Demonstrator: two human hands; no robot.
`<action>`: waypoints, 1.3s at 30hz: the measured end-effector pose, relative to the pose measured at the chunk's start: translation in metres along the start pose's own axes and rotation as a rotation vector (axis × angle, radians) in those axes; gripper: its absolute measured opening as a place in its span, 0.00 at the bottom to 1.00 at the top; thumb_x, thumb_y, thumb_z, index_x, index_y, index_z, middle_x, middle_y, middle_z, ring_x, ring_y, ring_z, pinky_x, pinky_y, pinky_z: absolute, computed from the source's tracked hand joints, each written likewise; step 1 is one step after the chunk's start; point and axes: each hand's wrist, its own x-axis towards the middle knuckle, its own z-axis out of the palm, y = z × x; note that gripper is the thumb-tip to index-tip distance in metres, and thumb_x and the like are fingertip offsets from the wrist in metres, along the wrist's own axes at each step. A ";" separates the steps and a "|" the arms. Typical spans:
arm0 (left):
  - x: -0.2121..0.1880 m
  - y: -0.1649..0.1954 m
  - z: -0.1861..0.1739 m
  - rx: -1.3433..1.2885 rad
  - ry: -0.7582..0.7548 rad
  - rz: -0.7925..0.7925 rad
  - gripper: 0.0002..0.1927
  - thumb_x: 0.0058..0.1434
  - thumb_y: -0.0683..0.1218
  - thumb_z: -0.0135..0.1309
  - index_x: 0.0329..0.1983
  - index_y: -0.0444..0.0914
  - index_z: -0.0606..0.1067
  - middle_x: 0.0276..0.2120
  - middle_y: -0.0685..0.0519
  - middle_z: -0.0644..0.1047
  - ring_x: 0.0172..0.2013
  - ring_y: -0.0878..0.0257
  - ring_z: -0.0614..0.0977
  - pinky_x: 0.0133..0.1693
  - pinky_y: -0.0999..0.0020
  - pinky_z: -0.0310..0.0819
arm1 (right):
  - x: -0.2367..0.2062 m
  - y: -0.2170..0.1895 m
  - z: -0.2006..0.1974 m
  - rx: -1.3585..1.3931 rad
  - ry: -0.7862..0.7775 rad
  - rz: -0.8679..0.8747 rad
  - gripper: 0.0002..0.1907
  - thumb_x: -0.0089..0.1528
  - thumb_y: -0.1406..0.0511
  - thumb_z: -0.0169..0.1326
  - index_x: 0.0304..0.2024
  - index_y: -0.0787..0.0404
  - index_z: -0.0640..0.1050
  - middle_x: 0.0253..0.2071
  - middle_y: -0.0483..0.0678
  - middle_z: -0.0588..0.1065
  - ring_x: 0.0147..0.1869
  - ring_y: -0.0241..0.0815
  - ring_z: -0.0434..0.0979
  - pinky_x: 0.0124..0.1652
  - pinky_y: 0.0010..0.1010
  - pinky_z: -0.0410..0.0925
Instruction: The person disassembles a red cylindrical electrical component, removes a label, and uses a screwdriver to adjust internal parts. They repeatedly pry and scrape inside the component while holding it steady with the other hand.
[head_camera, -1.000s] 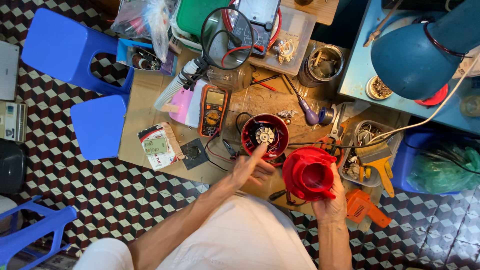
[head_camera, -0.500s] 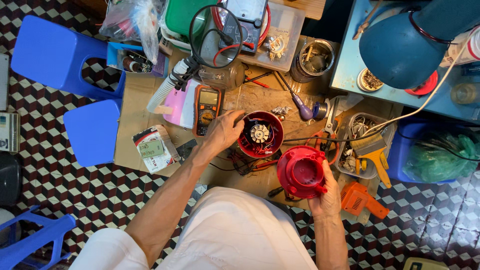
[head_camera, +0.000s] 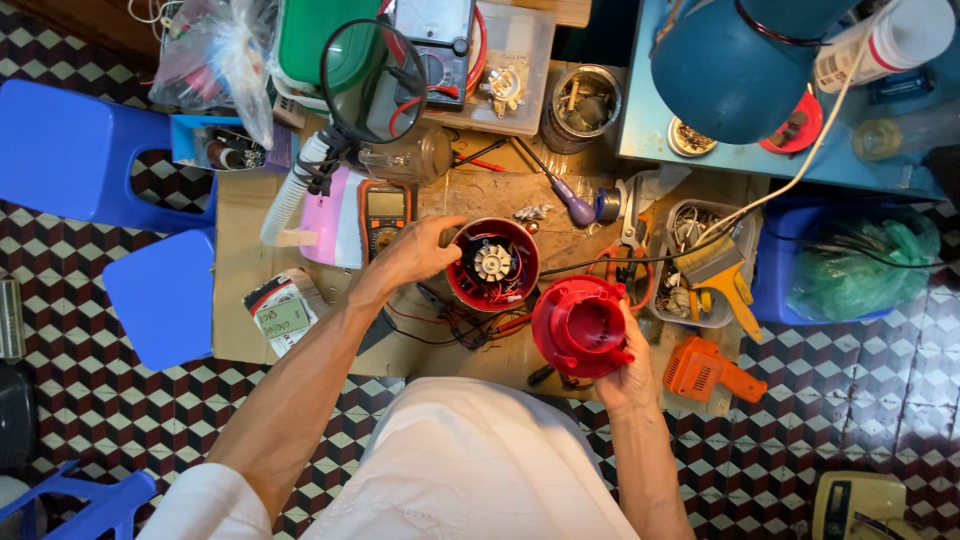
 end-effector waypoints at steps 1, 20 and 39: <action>-0.001 0.002 0.001 -0.017 0.008 0.023 0.33 0.52 0.48 0.58 0.64 0.40 0.73 0.58 0.38 0.75 0.56 0.47 0.79 0.55 0.58 0.74 | 0.001 -0.001 0.000 0.038 -0.024 0.004 0.17 0.69 0.59 0.52 0.57 0.58 0.75 0.53 0.46 0.79 0.57 0.40 0.78 0.58 0.36 0.72; -0.025 0.011 0.088 -0.886 0.228 -0.537 0.37 0.51 0.41 0.58 0.65 0.34 0.60 0.47 0.44 0.77 0.44 0.57 0.82 0.47 0.63 0.81 | -0.004 -0.016 0.027 -0.115 0.055 -0.157 0.24 0.66 0.56 0.55 0.60 0.63 0.74 0.56 0.50 0.77 0.57 0.43 0.79 0.55 0.40 0.76; -0.042 0.007 0.084 -0.950 0.243 -0.410 0.34 0.58 0.50 0.61 0.64 0.32 0.66 0.54 0.43 0.75 0.52 0.57 0.81 0.51 0.62 0.82 | 0.004 -0.016 0.028 -0.077 -0.049 -0.034 0.24 0.66 0.56 0.54 0.61 0.61 0.74 0.56 0.49 0.78 0.59 0.44 0.79 0.58 0.41 0.73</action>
